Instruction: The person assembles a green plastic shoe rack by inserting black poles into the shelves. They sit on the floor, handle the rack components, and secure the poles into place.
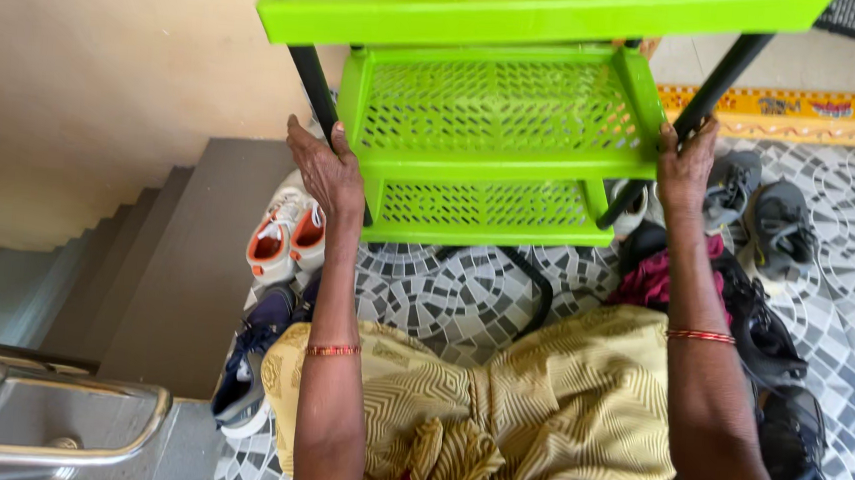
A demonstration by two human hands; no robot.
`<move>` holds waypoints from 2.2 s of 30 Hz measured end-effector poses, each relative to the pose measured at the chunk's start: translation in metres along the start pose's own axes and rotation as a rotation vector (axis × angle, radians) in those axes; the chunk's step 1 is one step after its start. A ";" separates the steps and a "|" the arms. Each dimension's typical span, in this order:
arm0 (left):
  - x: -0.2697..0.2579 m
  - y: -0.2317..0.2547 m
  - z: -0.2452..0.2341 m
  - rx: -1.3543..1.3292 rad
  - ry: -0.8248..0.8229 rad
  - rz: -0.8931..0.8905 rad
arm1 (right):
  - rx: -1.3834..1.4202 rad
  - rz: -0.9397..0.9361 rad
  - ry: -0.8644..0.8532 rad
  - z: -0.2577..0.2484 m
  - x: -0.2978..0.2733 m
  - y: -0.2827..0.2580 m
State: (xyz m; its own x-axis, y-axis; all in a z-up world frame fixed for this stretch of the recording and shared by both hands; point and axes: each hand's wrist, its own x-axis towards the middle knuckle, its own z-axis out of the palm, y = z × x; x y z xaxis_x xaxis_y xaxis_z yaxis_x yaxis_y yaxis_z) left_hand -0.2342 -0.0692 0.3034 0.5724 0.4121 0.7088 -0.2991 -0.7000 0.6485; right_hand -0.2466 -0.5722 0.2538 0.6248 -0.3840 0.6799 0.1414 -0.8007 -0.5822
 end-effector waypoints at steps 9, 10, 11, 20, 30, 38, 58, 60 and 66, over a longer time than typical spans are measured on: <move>-0.205 0.028 -0.048 -0.160 -0.362 -0.331 | -0.180 -0.069 -1.463 0.107 -0.329 -0.076; -0.222 0.029 -0.052 -0.161 -0.410 -0.376 | -0.036 -0.065 -1.625 0.105 -0.366 -0.083; -0.236 0.028 -0.058 -0.167 -0.436 -0.375 | 0.009 -0.063 -1.696 0.101 -0.400 -0.092; -0.288 0.055 -0.074 -0.236 -0.526 -0.355 | -0.050 -0.042 -1.689 0.070 -0.462 -0.120; -0.309 0.053 -0.081 -0.255 -0.580 -0.436 | -0.015 0.012 -1.670 0.060 -0.476 -0.124; -0.300 0.023 -0.068 -0.167 -0.532 -0.432 | 0.055 0.045 -1.576 0.087 -0.404 -0.137; -0.011 0.350 0.151 -0.058 -0.374 0.925 | 0.321 -0.190 0.263 -0.147 0.087 -0.134; -0.001 0.357 0.171 -0.009 -0.440 0.947 | 0.424 -0.255 0.066 -0.144 0.145 -0.139; 0.002 0.357 0.192 0.111 -0.546 0.960 | 0.514 0.050 -0.402 -0.121 0.216 -0.140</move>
State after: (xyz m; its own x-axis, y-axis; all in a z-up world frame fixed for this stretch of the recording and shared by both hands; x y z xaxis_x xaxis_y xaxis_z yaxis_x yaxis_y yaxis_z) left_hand -0.1932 -0.4300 0.4833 0.4075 -0.6227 0.6680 -0.7441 -0.6505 -0.1525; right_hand -0.2238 -0.5991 0.5361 0.8647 -0.1333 0.4843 0.3913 -0.4259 -0.8158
